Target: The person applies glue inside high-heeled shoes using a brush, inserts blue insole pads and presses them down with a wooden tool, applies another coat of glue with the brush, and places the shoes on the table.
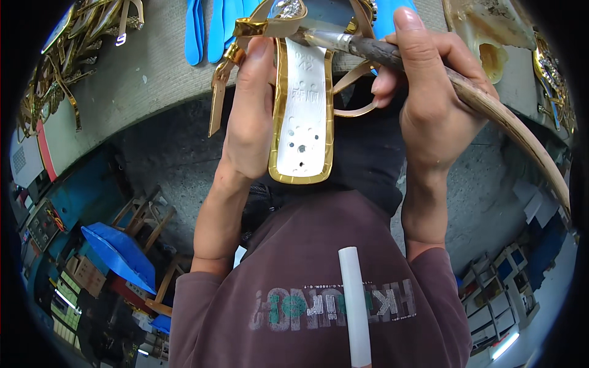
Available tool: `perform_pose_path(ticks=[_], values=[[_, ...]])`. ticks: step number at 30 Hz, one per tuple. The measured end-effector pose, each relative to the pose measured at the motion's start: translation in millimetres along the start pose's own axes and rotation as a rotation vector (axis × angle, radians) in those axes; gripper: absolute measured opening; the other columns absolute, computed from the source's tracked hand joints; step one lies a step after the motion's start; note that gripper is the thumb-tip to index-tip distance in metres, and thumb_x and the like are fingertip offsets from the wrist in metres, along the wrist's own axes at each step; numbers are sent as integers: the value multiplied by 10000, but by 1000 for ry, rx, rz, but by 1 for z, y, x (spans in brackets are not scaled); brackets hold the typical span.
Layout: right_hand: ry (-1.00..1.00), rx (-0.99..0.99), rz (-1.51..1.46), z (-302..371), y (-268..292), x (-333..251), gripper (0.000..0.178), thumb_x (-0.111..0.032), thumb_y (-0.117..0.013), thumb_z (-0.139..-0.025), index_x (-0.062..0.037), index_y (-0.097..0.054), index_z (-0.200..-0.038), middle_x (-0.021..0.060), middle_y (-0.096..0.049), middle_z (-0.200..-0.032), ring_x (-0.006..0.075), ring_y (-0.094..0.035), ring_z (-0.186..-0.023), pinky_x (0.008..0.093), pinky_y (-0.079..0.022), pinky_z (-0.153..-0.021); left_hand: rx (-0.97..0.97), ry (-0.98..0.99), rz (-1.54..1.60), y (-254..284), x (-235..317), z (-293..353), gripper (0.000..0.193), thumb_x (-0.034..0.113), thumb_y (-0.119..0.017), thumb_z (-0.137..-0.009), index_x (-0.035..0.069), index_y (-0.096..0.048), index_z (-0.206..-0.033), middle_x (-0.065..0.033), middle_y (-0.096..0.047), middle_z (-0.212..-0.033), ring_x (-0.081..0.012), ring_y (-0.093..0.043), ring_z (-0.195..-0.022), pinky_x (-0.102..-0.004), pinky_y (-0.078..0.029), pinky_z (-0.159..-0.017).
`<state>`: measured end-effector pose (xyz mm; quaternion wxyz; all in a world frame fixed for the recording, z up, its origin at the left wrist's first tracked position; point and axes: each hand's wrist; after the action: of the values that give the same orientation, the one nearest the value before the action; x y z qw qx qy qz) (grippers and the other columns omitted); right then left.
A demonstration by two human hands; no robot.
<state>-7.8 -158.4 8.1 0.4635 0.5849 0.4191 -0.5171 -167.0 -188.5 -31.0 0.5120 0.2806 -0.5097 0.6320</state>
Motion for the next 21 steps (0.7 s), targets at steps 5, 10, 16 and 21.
perform_pose_path(ticks=[5, 10, 16, 21], values=[[84, -1, -30, 12, 10, -2, 248, -116, -655, -928, 52, -647, -745, 139, -625, -601, 128, -538, -428, 226, -424, -423, 32, -46, -10, -5, 4, -4, 583, 504, -240, -1039, 34, -580, -1087, -63, -660, -785, -111, -618, -645, -251, -475, -588], [90, 10, -80, 27, 18, -9, 245, -111, -619, -939, 57, -639, -762, 178, -649, -666, 133, -525, -417, 230, -417, -404, -40, -104, 231, -1, 8, -13, 541, 439, -267, -1055, 14, -461, -1328, -87, -621, -1079, -151, -601, -895, -283, -486, -761], [114, -60, -113, 47, 33, -16, 255, -99, -561, -958, 51, -622, -761, 235, -657, -744, 136, -493, -385, 223, -404, -379, -113, -174, 181, 2, 5, -13, 492, 364, -275, -1066, 11, -446, -1364, -93, -603, -1166, -160, -592, -984, -294, -481, -832], [168, -151, -183, 58, 43, -15, 261, -119, -510, -975, 52, -599, -799, 265, -640, -770, 132, -458, -347, 208, -375, -355, -84, -209, 120, -4, 11, -14, 476, 349, -270, -1070, 15, -458, -1353, -85, -600, -1168, -149, -586, -988, -284, -471, -842]])
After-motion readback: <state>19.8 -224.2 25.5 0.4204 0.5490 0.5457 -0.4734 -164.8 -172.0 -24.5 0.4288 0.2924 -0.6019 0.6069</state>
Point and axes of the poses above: each hand's wrist, its own z-axis away from the middle knuckle, its own y-axis out of the back of the hand, x = y × z
